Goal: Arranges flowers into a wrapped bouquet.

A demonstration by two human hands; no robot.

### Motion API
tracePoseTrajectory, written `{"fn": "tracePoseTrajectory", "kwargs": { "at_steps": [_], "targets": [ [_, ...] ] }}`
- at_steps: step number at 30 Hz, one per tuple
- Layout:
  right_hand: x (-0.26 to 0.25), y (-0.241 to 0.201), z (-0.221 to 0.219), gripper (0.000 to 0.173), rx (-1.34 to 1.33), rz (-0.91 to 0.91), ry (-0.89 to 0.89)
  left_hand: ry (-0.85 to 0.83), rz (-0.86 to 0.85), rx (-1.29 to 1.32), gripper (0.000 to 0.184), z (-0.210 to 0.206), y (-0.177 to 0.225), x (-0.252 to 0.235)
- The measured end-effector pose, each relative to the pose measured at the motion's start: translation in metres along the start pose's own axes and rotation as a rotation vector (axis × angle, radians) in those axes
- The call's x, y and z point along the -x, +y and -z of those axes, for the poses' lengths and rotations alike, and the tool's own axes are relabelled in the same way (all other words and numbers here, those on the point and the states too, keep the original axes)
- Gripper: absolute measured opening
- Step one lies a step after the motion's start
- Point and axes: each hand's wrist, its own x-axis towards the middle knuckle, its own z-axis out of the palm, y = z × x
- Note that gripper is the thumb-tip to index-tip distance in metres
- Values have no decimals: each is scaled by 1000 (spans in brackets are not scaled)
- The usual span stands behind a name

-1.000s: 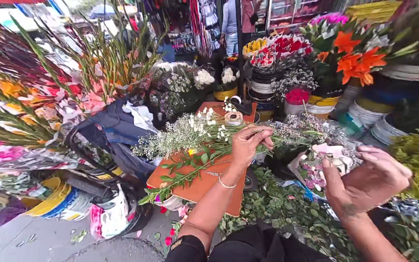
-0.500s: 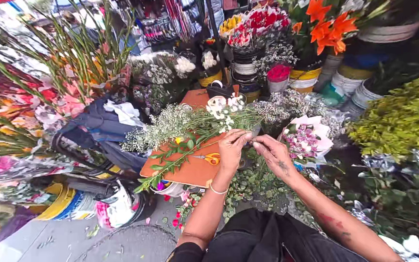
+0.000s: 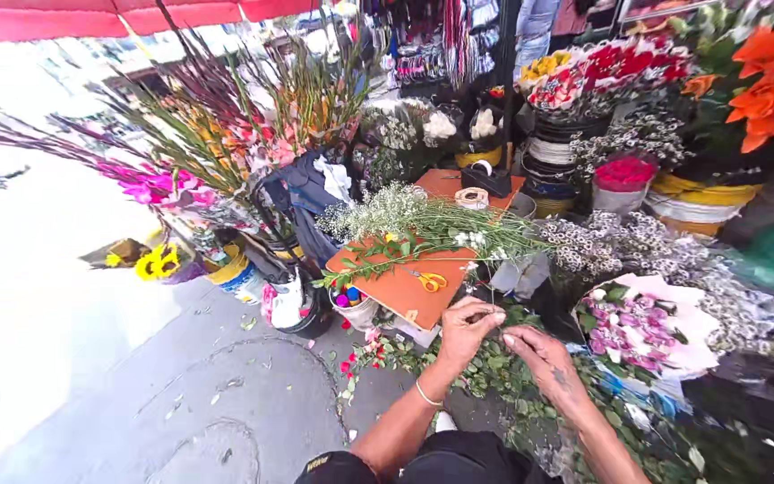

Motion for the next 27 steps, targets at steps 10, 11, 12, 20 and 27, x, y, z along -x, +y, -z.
{"fn": "tracePoseTrajectory", "kwargs": {
  "at_steps": [10, 11, 12, 20, 27],
  "targets": [
    [7, -20, -6, 19, -174, -40, 8, 29, -2, 7, 8, -7, 24, 30],
    [9, -21, -6, 19, -156, -25, 25, 14, -10, -51, 14, -4, 30, 31],
    [9, -22, -4, 20, -138, -1, 18, -14, -17, -105, 18, 0, 38, 31],
    [4, -29, -2, 24, -112, 79, -62, 28, -180, -103, 6, 10, 49, 24],
    [8, -23, -13, 20, -258, 35, -62, -8, -248, -135, 11, 16, 37, 23]
  ]
}}
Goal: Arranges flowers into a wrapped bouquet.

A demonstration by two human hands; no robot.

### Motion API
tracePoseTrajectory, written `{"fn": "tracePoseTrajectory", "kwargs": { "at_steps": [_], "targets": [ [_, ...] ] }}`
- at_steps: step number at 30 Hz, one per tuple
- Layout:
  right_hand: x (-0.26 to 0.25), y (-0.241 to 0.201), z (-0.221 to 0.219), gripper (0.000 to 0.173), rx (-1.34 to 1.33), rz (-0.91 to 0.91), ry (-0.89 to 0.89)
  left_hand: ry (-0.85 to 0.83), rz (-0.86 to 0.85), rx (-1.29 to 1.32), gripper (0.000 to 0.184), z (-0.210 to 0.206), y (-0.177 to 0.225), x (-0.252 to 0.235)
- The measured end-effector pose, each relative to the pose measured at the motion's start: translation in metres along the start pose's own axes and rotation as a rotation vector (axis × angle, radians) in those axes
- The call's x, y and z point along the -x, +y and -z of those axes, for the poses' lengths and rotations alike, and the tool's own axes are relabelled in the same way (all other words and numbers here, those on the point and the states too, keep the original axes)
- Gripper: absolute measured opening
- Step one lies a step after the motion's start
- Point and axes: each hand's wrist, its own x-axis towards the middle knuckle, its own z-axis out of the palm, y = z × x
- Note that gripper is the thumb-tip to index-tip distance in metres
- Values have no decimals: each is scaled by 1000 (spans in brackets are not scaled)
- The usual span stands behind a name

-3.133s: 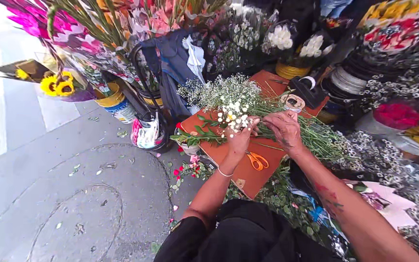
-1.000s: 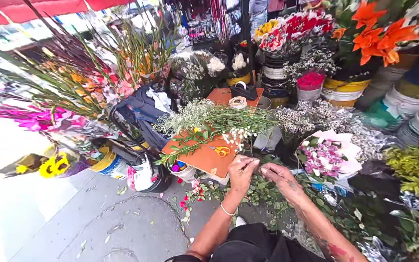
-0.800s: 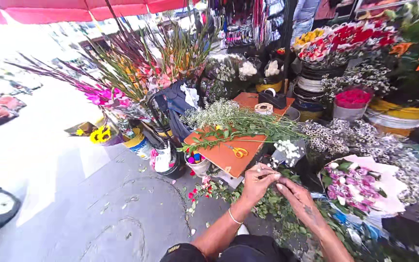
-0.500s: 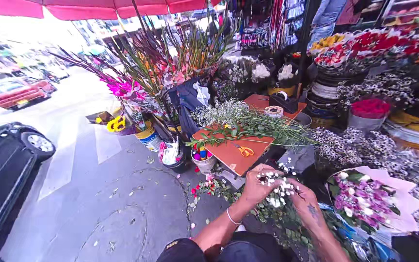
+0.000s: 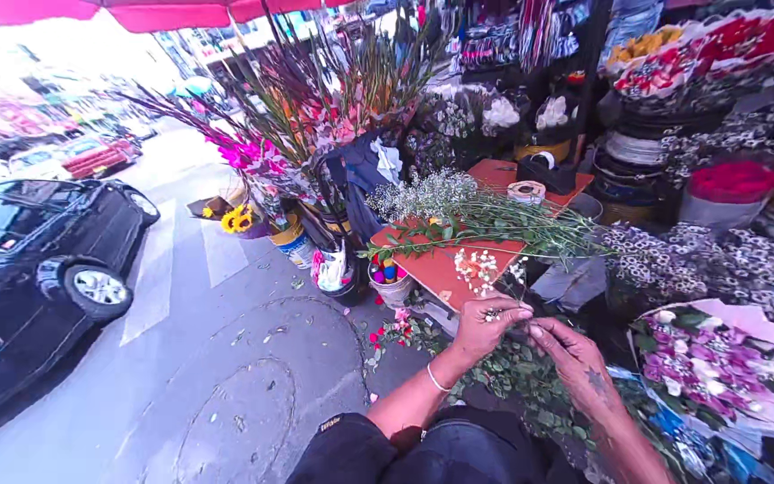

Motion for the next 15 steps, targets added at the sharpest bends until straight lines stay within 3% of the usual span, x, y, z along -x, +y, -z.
{"fn": "tracePoseTrajectory", "kwargs": {
  "at_steps": [5, 9, 12, 15],
  "targets": [
    [0, 8, -9, 16, 31, -40, 48, 0, -67, -94, 9, 1, -6, 7],
    [2, 7, -20, 13, -7, -248, 58, 44, -231, -296, 11, -2, -18, 25],
    [1, 13, -21, 19, -318, -341, -54, 136, -77, -192, 12, 1, -24, 33],
    [2, 18, -25, 19, -536, -320, -92, 113, -11, -66, 11, 8, -23, 23]
  ]
}}
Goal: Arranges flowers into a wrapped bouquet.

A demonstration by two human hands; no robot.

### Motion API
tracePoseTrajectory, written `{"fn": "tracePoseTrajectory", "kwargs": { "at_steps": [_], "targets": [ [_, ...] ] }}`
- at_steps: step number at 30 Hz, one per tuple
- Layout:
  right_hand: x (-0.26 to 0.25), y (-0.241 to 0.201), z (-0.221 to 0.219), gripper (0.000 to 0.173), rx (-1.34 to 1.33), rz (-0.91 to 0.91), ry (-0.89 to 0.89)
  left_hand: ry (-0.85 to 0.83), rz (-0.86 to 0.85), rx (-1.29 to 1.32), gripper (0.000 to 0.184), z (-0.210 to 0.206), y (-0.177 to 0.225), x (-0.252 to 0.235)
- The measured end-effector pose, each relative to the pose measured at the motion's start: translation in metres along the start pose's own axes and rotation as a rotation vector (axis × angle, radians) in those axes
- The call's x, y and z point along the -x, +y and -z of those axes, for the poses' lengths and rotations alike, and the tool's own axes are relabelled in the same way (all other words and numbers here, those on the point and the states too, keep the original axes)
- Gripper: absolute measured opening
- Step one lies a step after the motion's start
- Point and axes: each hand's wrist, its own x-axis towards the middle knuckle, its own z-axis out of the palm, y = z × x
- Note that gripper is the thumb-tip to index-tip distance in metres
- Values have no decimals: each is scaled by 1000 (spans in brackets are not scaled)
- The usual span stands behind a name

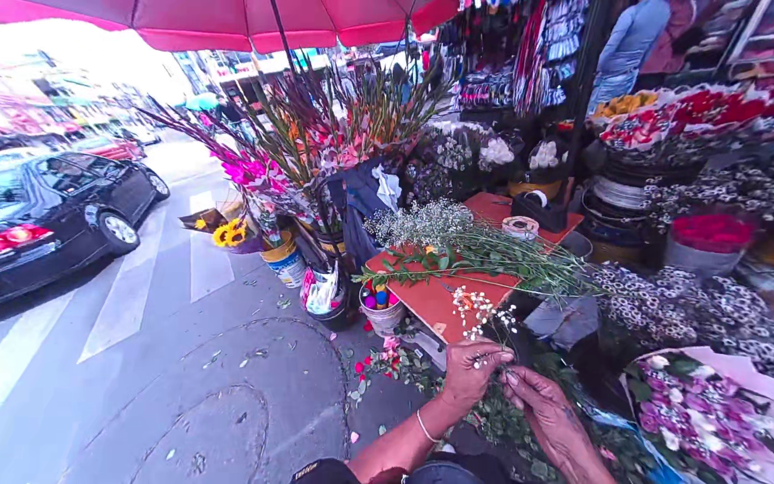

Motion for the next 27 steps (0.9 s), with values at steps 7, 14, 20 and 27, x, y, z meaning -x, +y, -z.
{"fn": "tracePoseTrajectory", "kwargs": {
  "at_steps": [7, 14, 20, 27],
  "targets": [
    [4, 5, -12, 12, 582, 57, 150, -33, -312, -217, 13, 0, 8, 15],
    [-16, 60, -7, 53, 1045, -75, -114, -54, -24, -131, 11, 1, 18, -13],
    [-21, -16, 0, 34, 344, 167, -14, -138, 306, -92, 13, 15, 16, -10],
    [-8, -21, -12, 14, 270, 289, 154, -231, 465, 60, 12, 8, 27, -6]
  ]
}}
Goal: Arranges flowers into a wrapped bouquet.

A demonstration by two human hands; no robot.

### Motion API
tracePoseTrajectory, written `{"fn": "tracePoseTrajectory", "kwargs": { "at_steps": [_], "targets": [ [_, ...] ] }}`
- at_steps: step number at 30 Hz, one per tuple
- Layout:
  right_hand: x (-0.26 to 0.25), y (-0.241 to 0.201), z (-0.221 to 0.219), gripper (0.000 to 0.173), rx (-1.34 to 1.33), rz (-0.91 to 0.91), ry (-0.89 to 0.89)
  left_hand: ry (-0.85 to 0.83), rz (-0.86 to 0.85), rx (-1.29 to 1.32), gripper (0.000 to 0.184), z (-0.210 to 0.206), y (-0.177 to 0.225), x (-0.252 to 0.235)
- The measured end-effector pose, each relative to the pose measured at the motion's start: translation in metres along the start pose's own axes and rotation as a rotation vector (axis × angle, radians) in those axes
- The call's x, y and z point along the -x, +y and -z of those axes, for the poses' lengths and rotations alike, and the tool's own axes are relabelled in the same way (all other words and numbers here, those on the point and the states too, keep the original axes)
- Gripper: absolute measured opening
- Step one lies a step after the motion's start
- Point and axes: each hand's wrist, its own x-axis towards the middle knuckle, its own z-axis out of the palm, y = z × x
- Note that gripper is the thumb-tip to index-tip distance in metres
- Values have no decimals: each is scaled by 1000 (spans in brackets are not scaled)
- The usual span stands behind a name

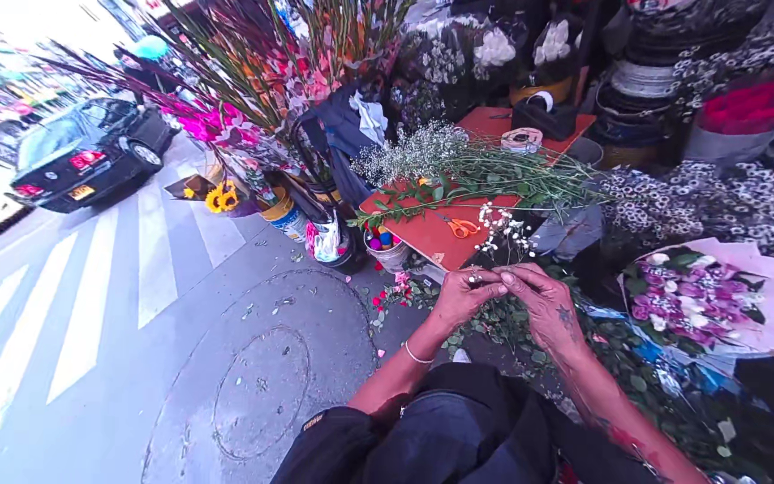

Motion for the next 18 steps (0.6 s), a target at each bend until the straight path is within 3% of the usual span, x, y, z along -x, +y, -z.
{"fn": "tracePoseTrajectory", "kwargs": {
  "at_steps": [5, 10, 14, 16, 18],
  "targets": [
    [11, 4, 15, 14, -82, 82, 90, -120, 148, 177, 21, -17, 4, 14],
    [26, 6, 33, 21, -238, -3, 139, -29, 276, 223, 15, -48, -2, 20],
    [29, 5, 55, 19, -269, 257, 269, -211, 457, -242, 22, -52, -39, 28],
    [21, 4, 80, 16, -160, 380, 259, -374, 497, -567, 23, -58, -67, 36],
    [13, 12, 95, 14, -9, 379, 176, -572, 562, -919, 32, -62, -68, 33]
  ]
}}
